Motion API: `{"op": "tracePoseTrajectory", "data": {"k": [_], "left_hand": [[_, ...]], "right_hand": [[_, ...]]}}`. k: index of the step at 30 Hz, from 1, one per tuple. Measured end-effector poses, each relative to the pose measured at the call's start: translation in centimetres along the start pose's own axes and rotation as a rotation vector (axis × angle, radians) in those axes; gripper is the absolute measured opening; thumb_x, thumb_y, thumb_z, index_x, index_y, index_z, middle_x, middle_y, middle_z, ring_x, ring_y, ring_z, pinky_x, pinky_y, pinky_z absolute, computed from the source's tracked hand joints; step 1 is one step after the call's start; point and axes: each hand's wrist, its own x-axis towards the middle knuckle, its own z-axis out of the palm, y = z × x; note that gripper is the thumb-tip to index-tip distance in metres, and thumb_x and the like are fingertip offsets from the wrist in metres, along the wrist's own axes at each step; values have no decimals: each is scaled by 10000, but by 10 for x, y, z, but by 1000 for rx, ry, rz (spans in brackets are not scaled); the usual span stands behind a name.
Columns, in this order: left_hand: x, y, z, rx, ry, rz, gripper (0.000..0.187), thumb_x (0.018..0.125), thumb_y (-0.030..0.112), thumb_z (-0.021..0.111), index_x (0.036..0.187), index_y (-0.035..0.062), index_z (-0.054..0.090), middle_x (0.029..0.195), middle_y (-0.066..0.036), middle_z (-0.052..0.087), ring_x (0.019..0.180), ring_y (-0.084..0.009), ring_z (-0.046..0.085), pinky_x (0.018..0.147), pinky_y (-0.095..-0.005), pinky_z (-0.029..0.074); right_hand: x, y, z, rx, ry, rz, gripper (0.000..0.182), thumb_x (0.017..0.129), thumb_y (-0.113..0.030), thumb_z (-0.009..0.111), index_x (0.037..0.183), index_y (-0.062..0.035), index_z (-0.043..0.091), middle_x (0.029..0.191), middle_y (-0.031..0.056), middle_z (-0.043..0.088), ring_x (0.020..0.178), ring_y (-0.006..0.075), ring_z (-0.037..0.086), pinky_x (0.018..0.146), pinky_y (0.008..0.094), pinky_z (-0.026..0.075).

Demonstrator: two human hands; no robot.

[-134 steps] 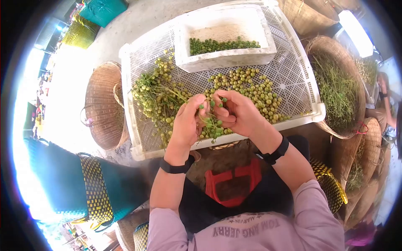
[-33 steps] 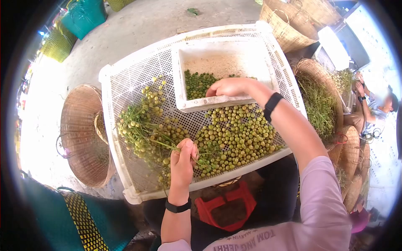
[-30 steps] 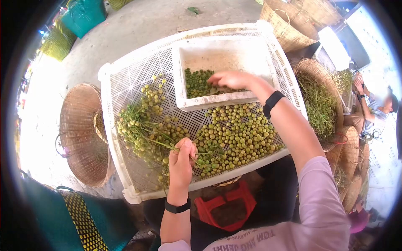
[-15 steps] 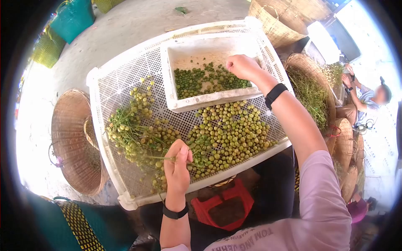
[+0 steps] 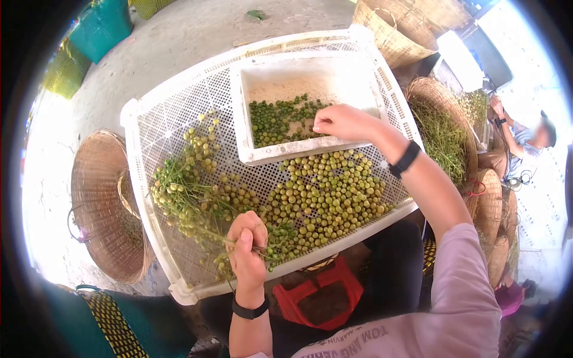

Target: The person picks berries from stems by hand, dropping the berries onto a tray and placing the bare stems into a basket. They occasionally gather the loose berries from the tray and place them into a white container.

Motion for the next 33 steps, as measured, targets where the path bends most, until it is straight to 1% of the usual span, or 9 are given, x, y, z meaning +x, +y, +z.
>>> {"op": "tracePoseTrajectory", "data": {"k": [3,5,8,9,13,18,26,29,33], "left_hand": [[0,3,4,85,74,-34,279,924,287,431,771,58,478,651,-6,395,548,-76,320,495,-236,234],[0,3,2,81,46,-46,268,922,277,421,780,60,488,647,-7,401,546,-76,320,496,-233,234],[0,1,-2,59,-25,-60,249,915,257,406,783,63,491,629,-5,396,540,-75,314,495,-230,230],[0,0,-2,38,-61,-62,240,910,246,400,777,64,484,615,-1,386,535,-73,308,494,-229,225],[-1,7,4,-54,-51,-159,300,935,282,399,716,81,436,589,13,347,522,-71,285,483,-235,209],[6,15,-15,-23,-2,-180,426,985,376,378,642,128,324,564,29,274,494,-78,245,466,-250,182],[7,26,-18,8,39,-214,427,1015,309,320,624,138,301,543,36,250,468,-74,208,448,-244,210],[3,25,-14,19,-14,-233,433,1016,314,316,621,138,300,543,35,252,469,-76,211,450,-244,213],[-3,27,1,44,-53,-251,462,998,331,346,586,126,304,547,18,280,492,-79,238,474,-254,173]], "right_hand": [[-47,-18,9,-92,10,15,329,888,-370,580,990,-60,624,853,74,628,811,243,606,756,387,473],[-75,-14,32,-373,546,-409,301,874,-308,601,1051,-64,587,954,50,603,880,203,581,770,365,452],[-92,5,56,-526,564,-464,332,841,-247,629,1117,-81,551,1018,26,573,951,174,558,795,336,438],[-100,2,57,-503,593,-483,304,807,-172,647,1091,-93,572,979,10,569,931,164,561,784,330,440],[-137,1,60,-533,677,-498,297,759,-108,666,1049,-99,604,972,4,578,916,164,565,783,333,437],[-192,-1,66,-467,604,-447,316,720,-74,647,1033,-102,612,990,5,587,934,168,573,791,337,448],[-222,-9,69,-360,416,-386,244,804,-137,633,1038,-82,591,991,38,603,910,210,591,769,342,467],[-210,-11,48,169,193,-145,160,834,-160,588,967,-73,605,888,117,619,830,293,610,696,386,487],[-171,7,41,-89,120,-180,56,810,-123,587,850,-83,588,856,58,615,801,273,609,671,382,485]]}}
